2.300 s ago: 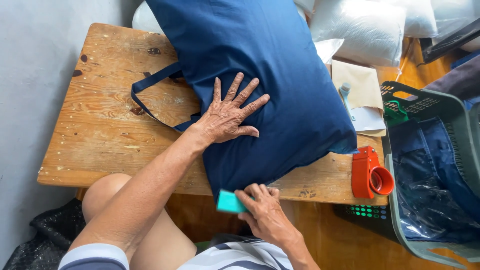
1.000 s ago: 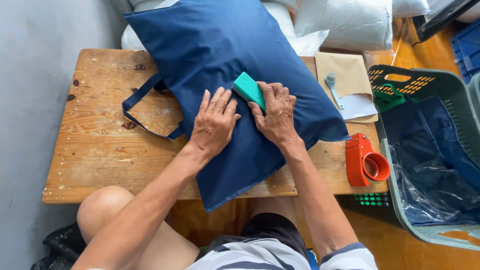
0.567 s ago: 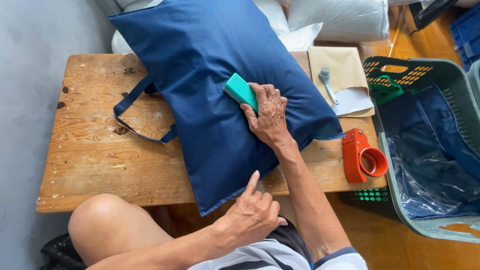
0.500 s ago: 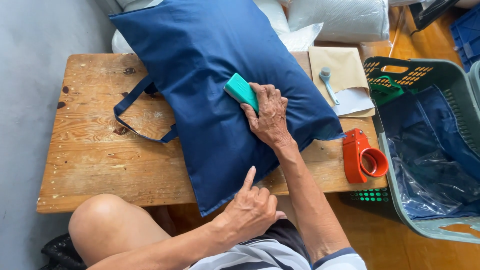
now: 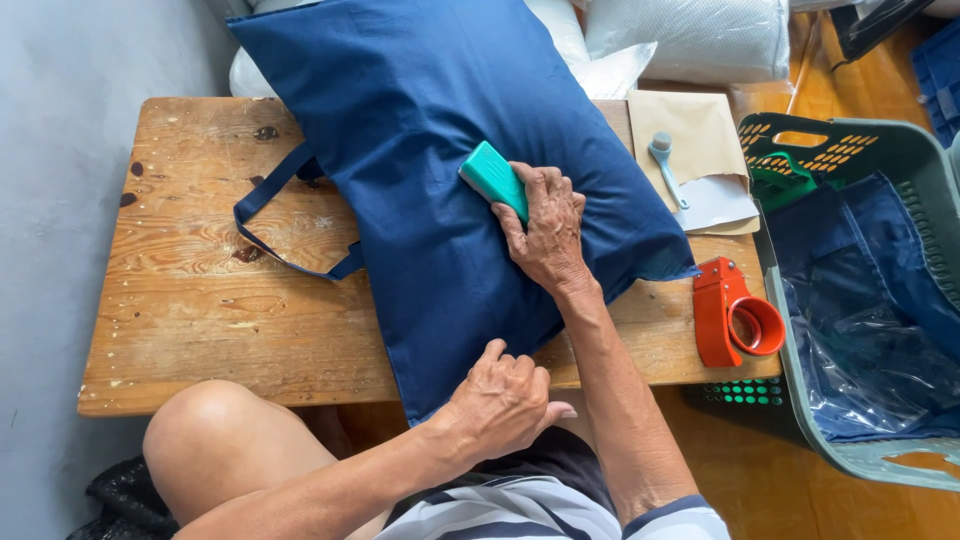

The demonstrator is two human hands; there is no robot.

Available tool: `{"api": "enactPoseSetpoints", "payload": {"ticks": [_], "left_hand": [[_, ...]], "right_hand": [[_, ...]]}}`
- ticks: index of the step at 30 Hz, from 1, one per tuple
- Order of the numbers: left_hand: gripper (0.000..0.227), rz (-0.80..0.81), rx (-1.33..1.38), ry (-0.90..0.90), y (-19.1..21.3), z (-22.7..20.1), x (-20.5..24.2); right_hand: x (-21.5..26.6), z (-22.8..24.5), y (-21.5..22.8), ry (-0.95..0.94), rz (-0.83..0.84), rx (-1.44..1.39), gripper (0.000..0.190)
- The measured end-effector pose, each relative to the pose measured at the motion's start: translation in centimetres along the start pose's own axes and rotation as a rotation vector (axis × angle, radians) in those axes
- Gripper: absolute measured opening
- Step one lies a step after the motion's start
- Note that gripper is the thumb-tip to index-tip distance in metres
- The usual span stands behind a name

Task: The person scrubs the surface of a blue tote bag with a green sponge, then uses a small brush to clean the bottom edge. The bag is placed on a wooden table.

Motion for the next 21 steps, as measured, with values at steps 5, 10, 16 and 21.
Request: {"api": "enactPoseSetpoints", "payload": {"ticks": [5, 10, 16, 21], "left_hand": [[0.057, 0.088, 0.086, 0.015, 0.0, 0.7, -0.3], [0.054, -0.069, 0.097, -0.08, 1.8, 1.1, -0.4], [0.06, 0.058, 0.023, -0.041, 1.2, 1.0, -0.2], [0.064, 0.007, -0.048, -0.056, 0.9, 1.0, 0.0]], "right_hand": [[0.2, 0.0, 0.0, -0.003, 0.003, -0.007, 0.046], [0.2, -0.3, -0.3, 0.004, -0.011, 0.004, 0.046], [0.4, -0.1, -0.3, -0.001, -0.017, 0.012, 0.046], [0.3, -0.3, -0.4, 0.0, -0.012, 0.005, 0.047]]}}
Point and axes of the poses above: each hand's wrist, its own x-axis away from the middle knuckle, its own y-axis out of the back of the hand, z = x × y, the point moved 3 cm from there along -x, towards the middle knuckle, and after that the axes turned 11 degrees about z, right-handed, at the moved point
